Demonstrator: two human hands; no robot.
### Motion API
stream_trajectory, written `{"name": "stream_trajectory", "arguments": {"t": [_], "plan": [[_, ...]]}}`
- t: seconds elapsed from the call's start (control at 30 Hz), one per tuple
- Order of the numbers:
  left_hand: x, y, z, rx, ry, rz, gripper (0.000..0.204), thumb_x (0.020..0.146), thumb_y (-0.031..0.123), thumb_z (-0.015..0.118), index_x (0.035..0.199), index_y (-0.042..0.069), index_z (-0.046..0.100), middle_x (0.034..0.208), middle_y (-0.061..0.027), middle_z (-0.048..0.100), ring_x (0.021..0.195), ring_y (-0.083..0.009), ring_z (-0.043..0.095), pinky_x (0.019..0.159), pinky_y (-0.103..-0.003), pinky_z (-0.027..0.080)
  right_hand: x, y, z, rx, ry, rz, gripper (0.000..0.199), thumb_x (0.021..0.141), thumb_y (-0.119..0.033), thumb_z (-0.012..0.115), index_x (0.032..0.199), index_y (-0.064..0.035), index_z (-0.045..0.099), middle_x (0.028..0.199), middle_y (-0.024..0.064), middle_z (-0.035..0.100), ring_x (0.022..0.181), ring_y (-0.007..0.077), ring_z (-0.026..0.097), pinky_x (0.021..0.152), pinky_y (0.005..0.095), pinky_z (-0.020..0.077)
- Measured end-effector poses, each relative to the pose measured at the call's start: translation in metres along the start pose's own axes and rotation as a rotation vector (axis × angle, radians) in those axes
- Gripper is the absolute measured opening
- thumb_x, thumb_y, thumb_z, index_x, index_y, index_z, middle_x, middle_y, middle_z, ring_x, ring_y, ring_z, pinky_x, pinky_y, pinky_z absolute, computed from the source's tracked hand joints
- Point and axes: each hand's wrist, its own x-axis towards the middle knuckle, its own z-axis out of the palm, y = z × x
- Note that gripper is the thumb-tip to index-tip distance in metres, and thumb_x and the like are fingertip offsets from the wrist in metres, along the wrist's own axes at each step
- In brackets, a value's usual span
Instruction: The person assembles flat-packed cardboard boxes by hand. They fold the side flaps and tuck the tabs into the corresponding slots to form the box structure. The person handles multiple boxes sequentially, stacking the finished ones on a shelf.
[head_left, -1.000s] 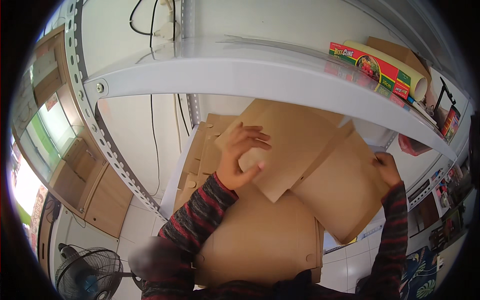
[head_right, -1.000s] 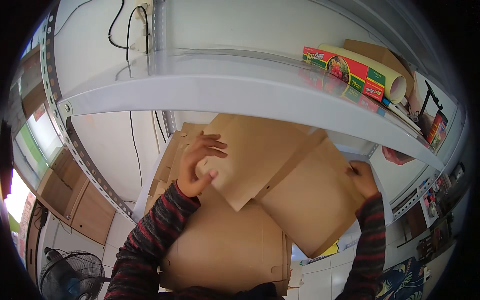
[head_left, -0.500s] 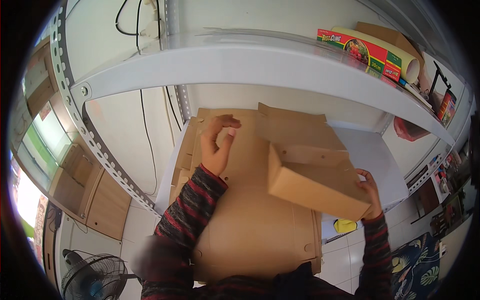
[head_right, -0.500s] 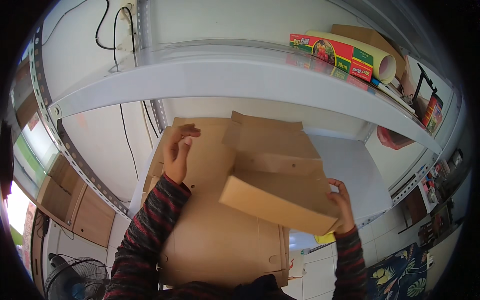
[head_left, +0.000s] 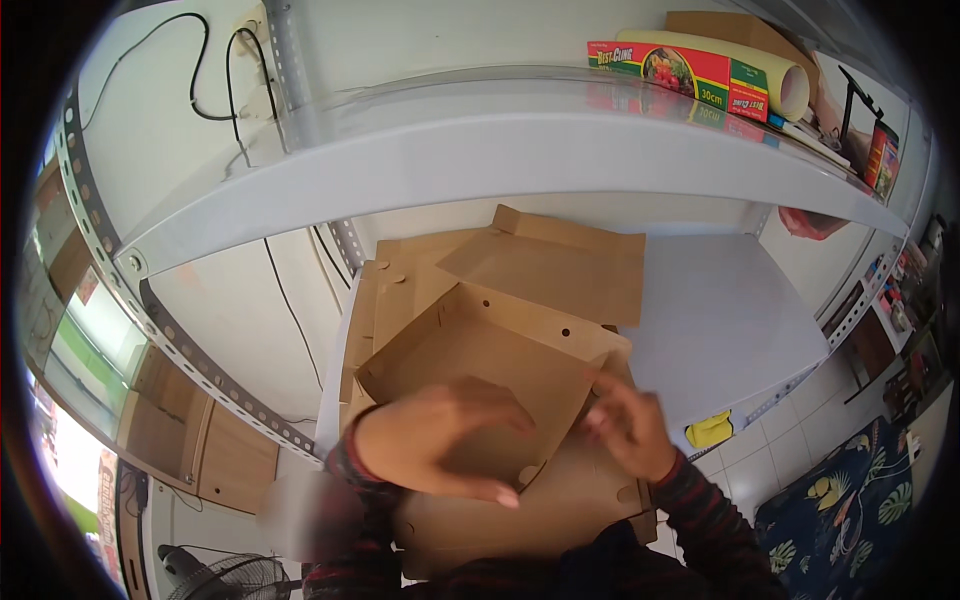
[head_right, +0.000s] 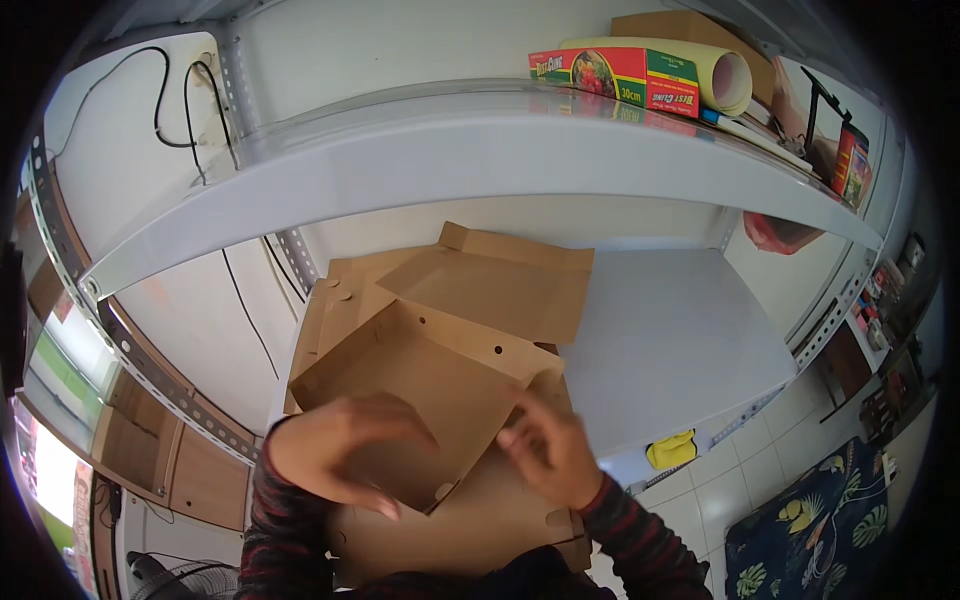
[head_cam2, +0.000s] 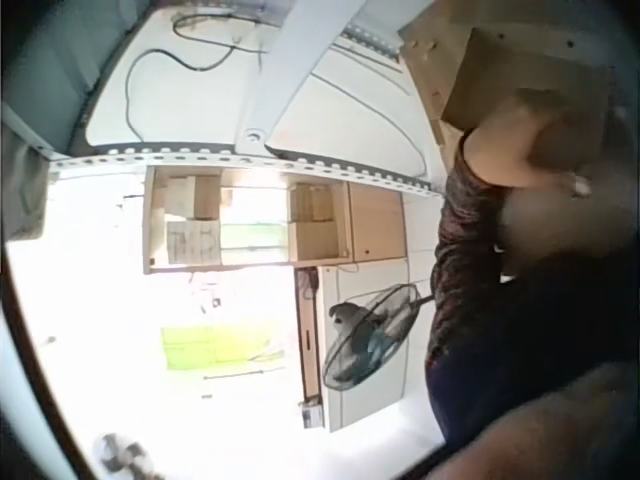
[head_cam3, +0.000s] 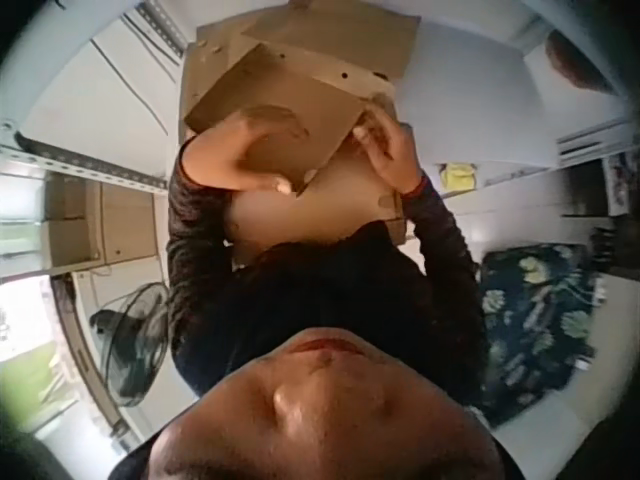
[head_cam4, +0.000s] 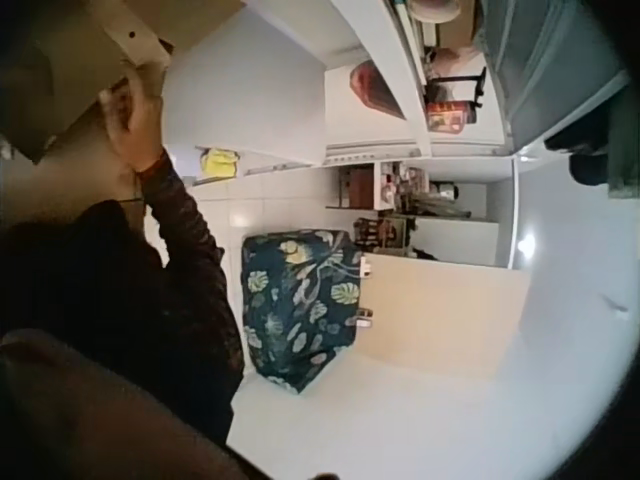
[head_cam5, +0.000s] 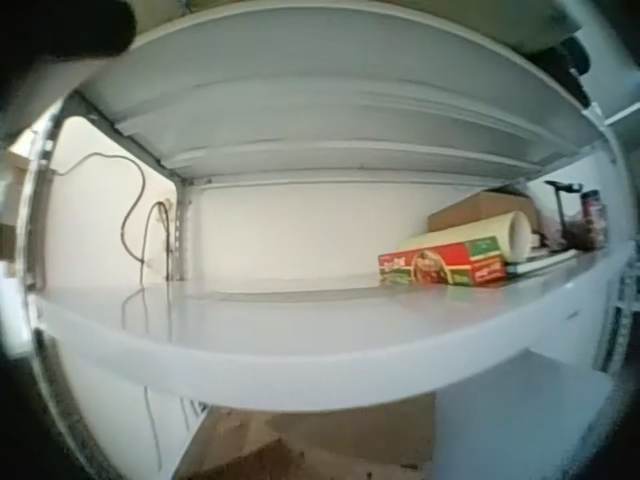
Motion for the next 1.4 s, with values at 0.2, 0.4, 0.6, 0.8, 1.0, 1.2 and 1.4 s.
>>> {"name": "stream_trajectory", "arguments": {"t": [0.2,0.4,0.6,0.8,1.0,1.2,1.4], "plan": [[0.012,-0.050,0.033,-0.029,-0.264,-0.166,0.054,0.070,0.037,0.083,0.100,-0.001,0.061,0.093,-0.0136,0.064,0.090,-0.0294,0.063,0.081,-0.037,0.049,0.075,0.062,-0.051,-0.328,0.382,0.267,0.056,0.089,-0.014,0.066,0.138,-0.0043,0.041,0.076,0.0073,0.066,0.062,0.0126,0.060,0.052,0.0270,0.0456],[0.016,-0.056,0.036,-0.047,-0.266,-0.115,0.043,0.069,0.022,0.075,0.102,-0.001,0.062,0.091,-0.0133,0.065,0.087,-0.0291,0.064,0.080,-0.036,0.050,0.094,0.136,-0.048,0.253,0.312,0.193,0.051,0.086,-0.004,0.066,0.134,-0.0012,0.049,0.092,0.0084,0.066,0.073,0.0080,0.056,0.059,0.0231,0.0438],[-0.006,-0.032,0.013,0.122,-0.174,-0.307,0.029,0.066,0.008,0.065,0.094,0.002,0.065,0.087,-0.0151,0.067,0.084,-0.0336,0.065,0.077,-0.038,0.052,0.054,0.077,-0.049,0.062,0.494,-0.033,0.025,0.085,-0.001,0.067,0.110,0.0018,0.068,0.096,0.0057,0.067,0.067,0.0060,0.050,0.064,0.0200,0.0450],[-0.016,-0.040,-0.006,0.525,0.058,-0.622,0.025,0.069,0.001,0.061,0.093,0.002,0.066,0.086,-0.0140,0.068,0.082,-0.0326,0.066,0.074,-0.040,0.053,0.006,0.070,-0.033,-0.034,0.423,-0.107,0.033,0.083,-0.002,0.070,0.116,0.0008,0.066,0.092,0.0077,0.067,0.073,0.0103,0.062,0.067,0.0235,0.0492],[0.032,-0.044,0.034,0.546,0.144,-0.339,0.021,0.076,0.008,0.065,0.095,0.001,0.064,0.084,-0.0146,0.067,0.083,-0.0326,0.065,0.073,-0.041,0.052,-0.005,0.092,-0.021,-0.039,0.414,-0.060,0.036,0.083,0.002,0.067,0.119,0.0003,0.064,0.087,0.0075,0.066,0.073,0.0113,0.063,0.067,0.0246,0.0503],[0.044,-0.104,0.030,0.136,0.027,-0.378,0.023,0.078,0.020,0.070,0.089,0.000,0.065,0.084,-0.0143,0.067,0.079,-0.0290,0.064,0.072,-0.039,0.051,-0.005,0.085,-0.019,-0.057,0.401,-0.057,0.046,0.081,0.005,0.065,0.126,0.0002,0.057,0.086,0.0080,0.068,0.072,0.0115,0.064,0.065,0.0240,0.0512],[0.013,-0.115,0.005,-0.010,-0.026,-0.426,0.030,0.076,0.023,0.073,0.093,-0.001,0.067,0.079,-0.0098,0.066,0.074,-0.0214,0.062,0.069,-0.034,0.049,-0.009,0.059,-0.011,-0.178,0.273,-0.221,0.041,0.080,0.005,0.065,0.120,-0.0003,0.060,0.092,0.0114,0.069,0.073,0.0170,0.067,0.066,0.0276,0.0533]]}}
